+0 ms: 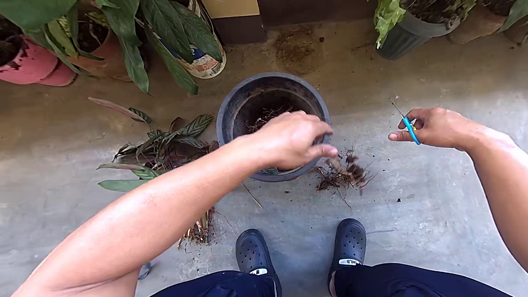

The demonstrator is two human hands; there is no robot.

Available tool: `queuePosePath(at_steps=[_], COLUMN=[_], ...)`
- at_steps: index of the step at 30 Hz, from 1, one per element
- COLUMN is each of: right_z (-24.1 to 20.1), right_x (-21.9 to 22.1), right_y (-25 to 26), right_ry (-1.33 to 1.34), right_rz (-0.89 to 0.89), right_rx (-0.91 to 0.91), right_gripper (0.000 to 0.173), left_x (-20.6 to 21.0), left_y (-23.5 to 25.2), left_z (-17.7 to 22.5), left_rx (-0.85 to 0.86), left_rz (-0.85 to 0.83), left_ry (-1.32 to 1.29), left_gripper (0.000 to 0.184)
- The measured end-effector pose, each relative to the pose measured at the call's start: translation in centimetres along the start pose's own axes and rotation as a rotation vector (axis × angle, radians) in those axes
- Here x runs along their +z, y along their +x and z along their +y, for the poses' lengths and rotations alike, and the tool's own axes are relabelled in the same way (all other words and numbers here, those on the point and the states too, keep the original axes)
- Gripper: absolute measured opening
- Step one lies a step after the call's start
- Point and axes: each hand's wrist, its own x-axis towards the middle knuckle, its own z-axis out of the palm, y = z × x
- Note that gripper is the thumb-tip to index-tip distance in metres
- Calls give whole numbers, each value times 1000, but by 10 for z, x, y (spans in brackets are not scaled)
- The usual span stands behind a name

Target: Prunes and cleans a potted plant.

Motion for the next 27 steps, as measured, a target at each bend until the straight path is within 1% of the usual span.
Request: queuePosePath(at_steps=[1,3,5,7,8,9,11,12,14,17,18,20,21,22,23,24,25,26,27], right_z=[-4,-22,-56,-103,-128,-151,-189,-201,-214,-221,-222,-224,-225,-226,-226,-225,-225,-226,-229], right_x=[-3,-14,-21,-19,-15,-9,3,8,16,28,32,37,39,41,41,42,42,42,47], right_y=[-5,-20,-33,-43,-45,-45,-41,-35,-24,-12,-10,-9,-8,-7,-5,-3,-1,1,7], right_ry=[14,100,138,100,54,-5,-105,-123,-97,31,66,132,152,160,145,103,18,-106,-250], right_rz=[38,147,250,321,346,377,426,452,485,485,482,470,459,453,448,428,365,240,75], right_rx=[-22,-128,-299,-462,-517,-547,-534,-532,-598,-796,-859,-971,-1016,-1049,-1059,-1033,-963,-847,-716], right_gripper=[52,54,62,66,63,57,38,32,34,39,44,62,69,72,71,67,61,56,59], left_x=[-4,-12,-17,-16,-15,-11,-3,0,3,7,9,8,4,0,-4,-6,-8,-8,-7], left_y=[-1,-5,-6,-5,-3,-1,3,3,-1,-14,-17,-23,-26,-28,-31,-33,-37,-40,-44], left_z=[-10,-23,-19,-4,4,13,22,21,10,-13,-20,-37,-47,-56,-67,-78,-88,-97,-103], left_rx=[-28,-87,-139,-152,-164,-184,-232,-251,-255,-172,-133,-25,-25,-71,-143,-203,-251,-294,-326], left_rz=[46,183,252,254,264,305,466,549,691,869,925,1007,1035,1055,1064,1075,1084,1088,1092], left_ry=[-64,-198,-363,-580,-706,-846,-1093,-1132,-1059,-777,-685,-503,-468,-476,-517,-584,-652,-713,-779], left_gripper=[55,49,45,50,52,50,41,39,38,34,34,35,35,35,35,35,34,33,32])
